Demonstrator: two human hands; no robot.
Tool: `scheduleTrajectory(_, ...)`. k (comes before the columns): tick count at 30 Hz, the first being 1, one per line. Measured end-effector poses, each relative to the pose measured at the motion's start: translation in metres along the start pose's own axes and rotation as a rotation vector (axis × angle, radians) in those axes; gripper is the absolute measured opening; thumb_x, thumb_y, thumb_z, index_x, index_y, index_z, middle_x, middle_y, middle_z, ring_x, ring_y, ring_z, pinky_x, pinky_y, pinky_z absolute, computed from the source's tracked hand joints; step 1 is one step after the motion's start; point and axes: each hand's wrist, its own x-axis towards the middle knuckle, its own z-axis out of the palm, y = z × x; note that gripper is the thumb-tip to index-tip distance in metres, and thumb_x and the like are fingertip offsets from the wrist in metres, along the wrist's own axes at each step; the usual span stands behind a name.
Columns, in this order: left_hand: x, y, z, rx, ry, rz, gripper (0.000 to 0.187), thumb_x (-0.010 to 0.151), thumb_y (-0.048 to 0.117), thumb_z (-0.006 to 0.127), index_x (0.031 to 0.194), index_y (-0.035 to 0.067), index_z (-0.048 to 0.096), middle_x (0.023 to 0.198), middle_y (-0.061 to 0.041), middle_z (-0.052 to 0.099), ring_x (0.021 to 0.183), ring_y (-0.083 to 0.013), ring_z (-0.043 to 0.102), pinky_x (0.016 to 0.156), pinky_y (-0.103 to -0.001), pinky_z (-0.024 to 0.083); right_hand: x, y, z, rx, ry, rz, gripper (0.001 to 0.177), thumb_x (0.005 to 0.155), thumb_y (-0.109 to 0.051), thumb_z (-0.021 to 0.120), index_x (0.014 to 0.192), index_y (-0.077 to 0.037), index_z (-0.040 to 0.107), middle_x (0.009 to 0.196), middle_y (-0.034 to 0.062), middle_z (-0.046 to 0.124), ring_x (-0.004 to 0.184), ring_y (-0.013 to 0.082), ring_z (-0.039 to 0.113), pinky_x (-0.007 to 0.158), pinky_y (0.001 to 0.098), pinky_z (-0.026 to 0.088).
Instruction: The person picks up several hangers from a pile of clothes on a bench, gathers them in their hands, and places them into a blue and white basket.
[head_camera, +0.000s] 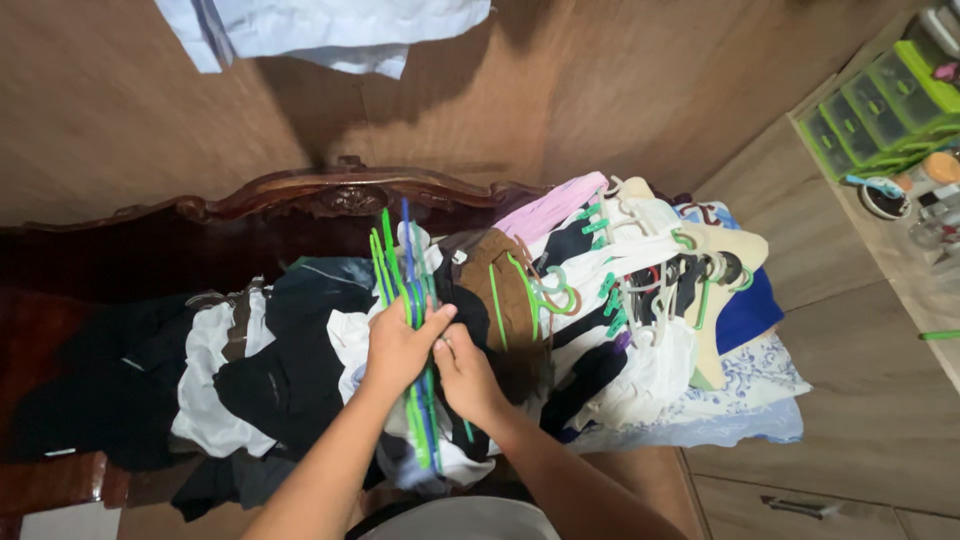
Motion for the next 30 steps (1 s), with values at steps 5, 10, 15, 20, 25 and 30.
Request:
scheduleTrajectory(5, 0.004, -0.020, -0.012, 0.270, 0.123, 0.263, 0.026, 0.092, 0.024, 0.080, 0.083, 0.002, 0.069, 0.077, -0.012, 0.068, 0.076, -0.0223, 0.066, 0.071, -0.036, 0.050, -0.009, 0.022, -0.001, 0.039, -0.104, 0.264, 0.016, 0.107, -0.017, 0.057, 0.111, -0.002, 0.058, 0.070, 0.0034, 0.055, 0.060, 0.0090, 0.051, 0.056, 0.0281, 0.044)
scheduleTrajectory(10, -0.003, -0.017, -0.023, -0.101, 0.063, 0.239, 0.018, 0.087, 0.021, 0.076, 0.092, 0.004, 0.072, 0.085, -0.004, 0.072, 0.079, -0.0124, 0.071, 0.071, -0.029, 0.055, -0.017, 0.030, 0.011, 0.060, -0.148, 0.169, 0.014, 0.102, -0.014, 0.062, 0.109, -0.003, 0.059, 0.072, 0.0009, 0.057, 0.060, 0.0062, 0.050, 0.055, 0.0265, 0.043)
scheduleTrajectory(15, 0.002, -0.016, -0.033, -0.247, -0.116, -0.051, 0.021, 0.088, 0.024, 0.077, 0.086, 0.004, 0.073, 0.075, -0.001, 0.074, 0.069, -0.0082, 0.066, 0.065, -0.027, 0.053, -0.024, 0.043, 0.008, -0.063, -0.176, 0.210, 0.018, 0.101, -0.017, 0.069, 0.103, -0.001, 0.062, 0.069, 0.0047, 0.056, 0.060, 0.0074, 0.049, 0.054, 0.0271, 0.041)
scheduleTrajectory(20, -0.007, -0.025, -0.026, -0.066, -0.139, -0.009, 0.025, 0.084, 0.025, 0.080, 0.084, 0.002, 0.070, 0.070, -0.006, 0.070, 0.064, -0.0121, 0.063, 0.061, -0.030, 0.052, -0.036, 0.060, -0.010, -0.054, -0.187, 0.021, 0.027, 0.091, -0.016, 0.077, 0.109, -0.001, 0.064, 0.089, 0.0062, 0.063, 0.073, 0.0085, 0.057, 0.066, 0.0255, 0.051)
scheduleTrajectory(25, -0.018, -0.032, -0.027, 0.157, -0.247, 0.070, 0.029, 0.078, 0.027, 0.082, 0.080, 0.002, 0.068, 0.062, -0.011, 0.069, 0.054, -0.0183, 0.067, 0.057, -0.035, 0.053, -0.073, 0.039, -0.043, 0.052, -0.417, 0.226, 0.025, 0.095, -0.015, 0.070, 0.114, -0.001, 0.065, 0.101, 0.0053, 0.067, 0.092, 0.0120, 0.063, 0.081, 0.0301, 0.053)
scheduleTrajectory(30, -0.030, -0.035, -0.031, 0.271, -0.360, 0.046, 0.031, 0.075, 0.029, 0.083, 0.074, 0.002, 0.069, 0.058, -0.015, 0.067, 0.053, -0.0274, 0.069, 0.059, -0.038, 0.055, -0.115, -0.019, -0.077, 0.312, -0.813, 0.084, 0.026, 0.099, -0.015, 0.064, 0.121, -0.002, 0.062, 0.119, 0.0057, 0.063, 0.107, 0.0162, 0.061, 0.093, 0.0328, 0.050)
